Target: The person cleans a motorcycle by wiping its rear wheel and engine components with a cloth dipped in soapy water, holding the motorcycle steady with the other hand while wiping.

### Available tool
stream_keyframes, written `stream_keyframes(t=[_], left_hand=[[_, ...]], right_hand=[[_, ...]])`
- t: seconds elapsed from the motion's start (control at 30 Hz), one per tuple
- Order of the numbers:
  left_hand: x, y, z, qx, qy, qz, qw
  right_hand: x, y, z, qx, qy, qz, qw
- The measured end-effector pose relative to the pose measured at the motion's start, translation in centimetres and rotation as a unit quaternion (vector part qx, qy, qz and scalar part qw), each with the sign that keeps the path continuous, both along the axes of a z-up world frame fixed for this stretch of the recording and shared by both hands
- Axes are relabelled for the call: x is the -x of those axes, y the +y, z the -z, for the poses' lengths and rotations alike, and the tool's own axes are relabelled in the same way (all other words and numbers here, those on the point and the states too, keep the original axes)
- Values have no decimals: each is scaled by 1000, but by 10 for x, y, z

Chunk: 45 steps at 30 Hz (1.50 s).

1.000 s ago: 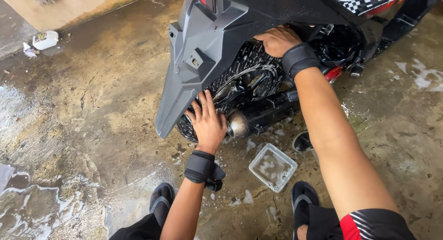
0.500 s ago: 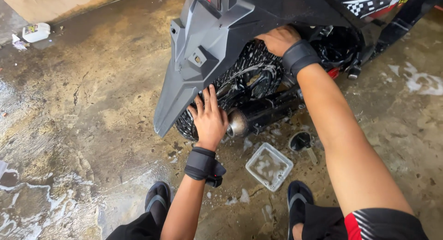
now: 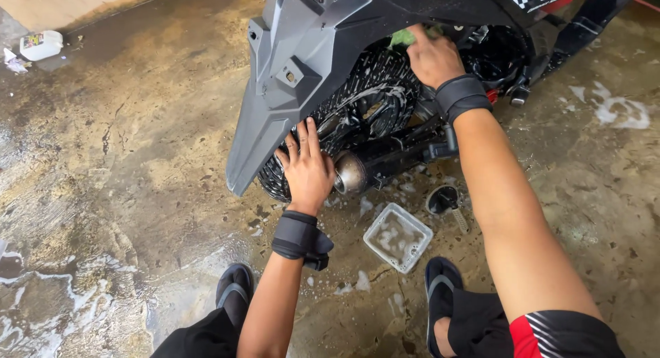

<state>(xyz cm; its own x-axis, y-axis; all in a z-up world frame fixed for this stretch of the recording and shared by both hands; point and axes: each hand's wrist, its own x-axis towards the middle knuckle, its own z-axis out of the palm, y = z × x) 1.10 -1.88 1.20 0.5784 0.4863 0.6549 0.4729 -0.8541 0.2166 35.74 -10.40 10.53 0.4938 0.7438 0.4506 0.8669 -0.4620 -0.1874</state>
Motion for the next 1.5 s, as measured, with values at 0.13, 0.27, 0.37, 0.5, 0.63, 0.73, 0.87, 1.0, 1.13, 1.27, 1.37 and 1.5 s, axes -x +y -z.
stream_keyframes(t=[0.13,0.27,0.37,0.5,0.63,0.73,0.87,1.0,1.13,1.27,1.37,1.5], left_hand=[[0,2,4,4,-1,6,1000],[3,3,6,5,1,-1,1000],[0,1,9,1,3,-5,1000],[-3,-2,5,5,0,-10,1000],[-7,-3,4,-1,10,-17,1000],[-8,-2,5,9,20,-21,1000],[-9,-2,5,-8,12,-15,1000],[-9,-1,5,-5,10,-11,1000],[-6,-2,2,-5,14,-2,1000],[0,-1,1,1,17,3,1000],[1,0,0,3,15,10,1000],[4,0,-1,13,27,14,999]], right_hand=[[-4,-5,-1,25,72,84,994],[-2,-4,4,37,111,135,984],[-11,-7,25,25,99,99,990],[5,-17,23,-50,91,13,995],[7,-5,0,-80,164,1,983],[4,10,-13,-59,197,-22,978],[-35,33,-4,-2,206,-47,977],[-104,47,38,10,149,-64,987],[-103,46,41,15,127,-17,992],[-90,29,57,28,-24,18,999],[-40,9,35,-40,-17,41,998],[-14,-3,35,-166,83,68,980]])
